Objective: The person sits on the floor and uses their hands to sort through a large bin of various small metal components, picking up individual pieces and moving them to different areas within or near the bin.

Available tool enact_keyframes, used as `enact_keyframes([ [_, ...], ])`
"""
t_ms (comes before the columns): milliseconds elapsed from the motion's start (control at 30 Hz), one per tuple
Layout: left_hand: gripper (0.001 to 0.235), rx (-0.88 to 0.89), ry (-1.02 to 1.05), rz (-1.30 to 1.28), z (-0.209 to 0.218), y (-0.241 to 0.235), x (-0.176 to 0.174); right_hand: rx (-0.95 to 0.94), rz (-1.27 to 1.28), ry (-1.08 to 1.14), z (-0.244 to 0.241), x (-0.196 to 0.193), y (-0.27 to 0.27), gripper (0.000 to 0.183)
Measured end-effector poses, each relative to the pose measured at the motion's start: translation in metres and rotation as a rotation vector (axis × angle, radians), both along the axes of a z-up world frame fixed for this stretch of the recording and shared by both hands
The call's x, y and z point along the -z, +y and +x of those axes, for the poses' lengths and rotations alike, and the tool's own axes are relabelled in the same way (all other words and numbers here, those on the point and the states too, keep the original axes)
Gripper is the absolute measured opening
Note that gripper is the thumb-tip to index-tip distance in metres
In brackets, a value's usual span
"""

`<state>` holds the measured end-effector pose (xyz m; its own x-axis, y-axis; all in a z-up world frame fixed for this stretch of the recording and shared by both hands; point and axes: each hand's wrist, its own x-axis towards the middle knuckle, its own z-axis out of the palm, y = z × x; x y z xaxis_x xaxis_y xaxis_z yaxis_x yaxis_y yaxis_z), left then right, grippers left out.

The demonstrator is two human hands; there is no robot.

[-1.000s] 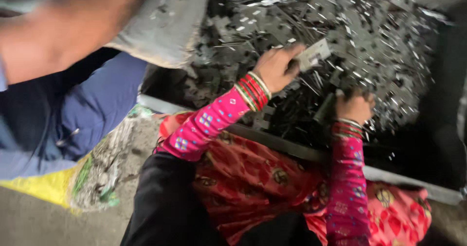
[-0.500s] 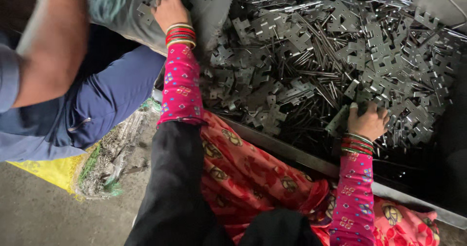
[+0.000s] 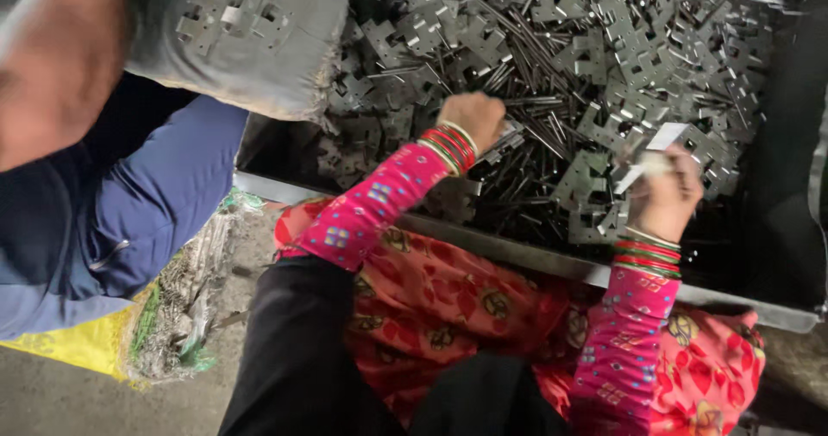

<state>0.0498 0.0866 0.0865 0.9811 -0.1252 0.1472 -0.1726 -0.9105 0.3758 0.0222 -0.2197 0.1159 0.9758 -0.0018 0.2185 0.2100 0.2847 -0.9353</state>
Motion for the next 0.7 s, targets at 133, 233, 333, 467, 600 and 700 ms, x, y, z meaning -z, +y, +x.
enact_keyframes([
  [133,0.014,-0.041,-0.01,0.105,-0.005,-0.038,0.052,0.066,0.642,0.307,-0.031,-0.049,-0.004,0.025],
  [233,0.014,-0.113,0.102,0.144,0.003,-0.04,0.069,-0.109,0.404,0.21,-0.029,-0.026,-0.011,0.028],
  [333,0.011,-0.097,0.264,0.087,0.009,-0.023,0.057,-0.114,-0.292,0.042,-0.026,0.011,-0.001,0.014],
  [467,0.034,-0.081,0.221,-0.025,0.007,-0.015,0.019,0.026,-1.313,-0.454,-0.041,0.036,0.03,0.03],
  [600,0.025,-0.027,-0.015,-0.135,-0.008,-0.019,-0.023,-0.078,-1.57,-0.498,-0.061,0.041,0.059,0.044],
  [700,0.023,0.139,-0.073,-0.469,-0.01,-0.008,-0.048,-0.123,-1.64,-0.451,-0.069,0.045,0.082,0.017],
])
